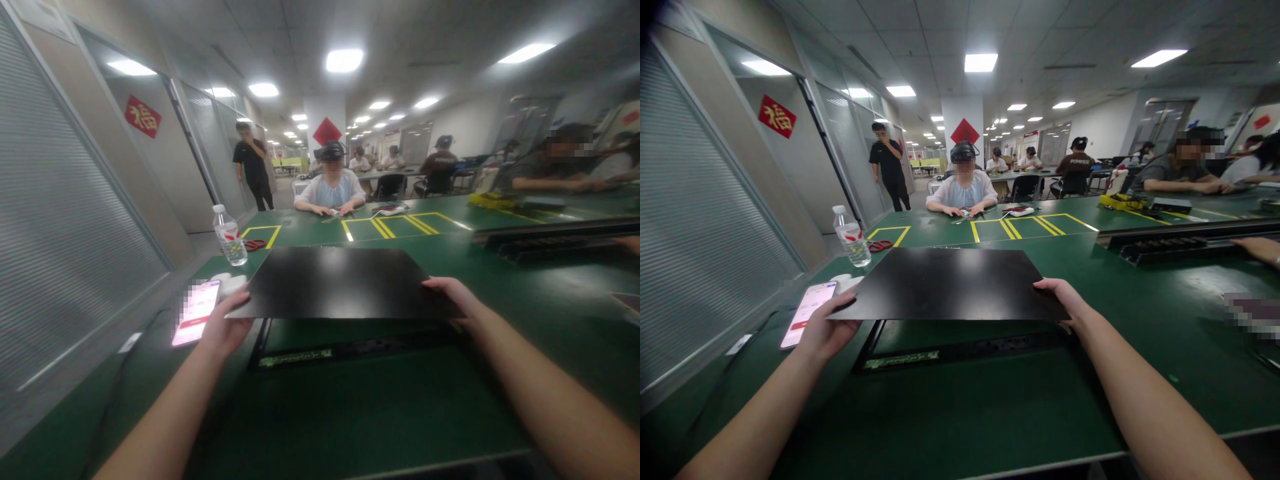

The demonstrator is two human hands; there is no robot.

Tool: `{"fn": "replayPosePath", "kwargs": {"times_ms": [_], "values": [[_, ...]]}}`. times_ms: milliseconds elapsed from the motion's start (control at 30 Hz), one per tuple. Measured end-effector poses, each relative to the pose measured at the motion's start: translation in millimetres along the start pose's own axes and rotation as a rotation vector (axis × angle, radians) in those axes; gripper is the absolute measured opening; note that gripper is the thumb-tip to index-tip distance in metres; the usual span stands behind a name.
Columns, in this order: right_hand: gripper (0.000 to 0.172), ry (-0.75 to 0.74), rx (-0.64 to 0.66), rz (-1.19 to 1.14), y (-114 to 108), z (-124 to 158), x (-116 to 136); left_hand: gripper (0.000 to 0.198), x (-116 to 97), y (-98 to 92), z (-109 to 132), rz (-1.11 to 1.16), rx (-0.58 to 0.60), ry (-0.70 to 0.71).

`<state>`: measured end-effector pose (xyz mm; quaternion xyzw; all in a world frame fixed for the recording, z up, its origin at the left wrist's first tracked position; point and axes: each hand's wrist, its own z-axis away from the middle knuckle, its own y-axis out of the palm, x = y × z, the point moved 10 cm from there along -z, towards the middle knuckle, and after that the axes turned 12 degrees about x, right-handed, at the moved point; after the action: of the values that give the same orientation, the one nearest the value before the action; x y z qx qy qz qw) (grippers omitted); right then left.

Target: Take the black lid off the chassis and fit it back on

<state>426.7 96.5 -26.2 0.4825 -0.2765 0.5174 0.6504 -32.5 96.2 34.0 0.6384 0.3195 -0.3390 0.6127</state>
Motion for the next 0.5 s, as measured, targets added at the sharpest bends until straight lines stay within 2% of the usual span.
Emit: {"fn": "replayPosePath", "kwargs": {"times_ms": [67,133,300,500], "values": [[0.031,-0.026,0.043,0.052,2.8,-5.5,0.8,0.034,-3.8,4.5,1.0,-0.022,0.018,0.026],[0.029,-0.066,0.032,0.102,0.1,-9.3,3.9,0.032,-7.4,8.3,1.9,-0.051,0.032,0.054],[0.030,-0.135,-0.150,0.163,-18.1,-7.9,13.4,0.030,-10.0,10.6,2.0,-0.104,0.034,0.071],[0.032,-0.201,-0.334,0.288,-32.0,1.8,26.6,0.039,-7.1,8.3,0.1,-0.143,0.063,0.084]]}}
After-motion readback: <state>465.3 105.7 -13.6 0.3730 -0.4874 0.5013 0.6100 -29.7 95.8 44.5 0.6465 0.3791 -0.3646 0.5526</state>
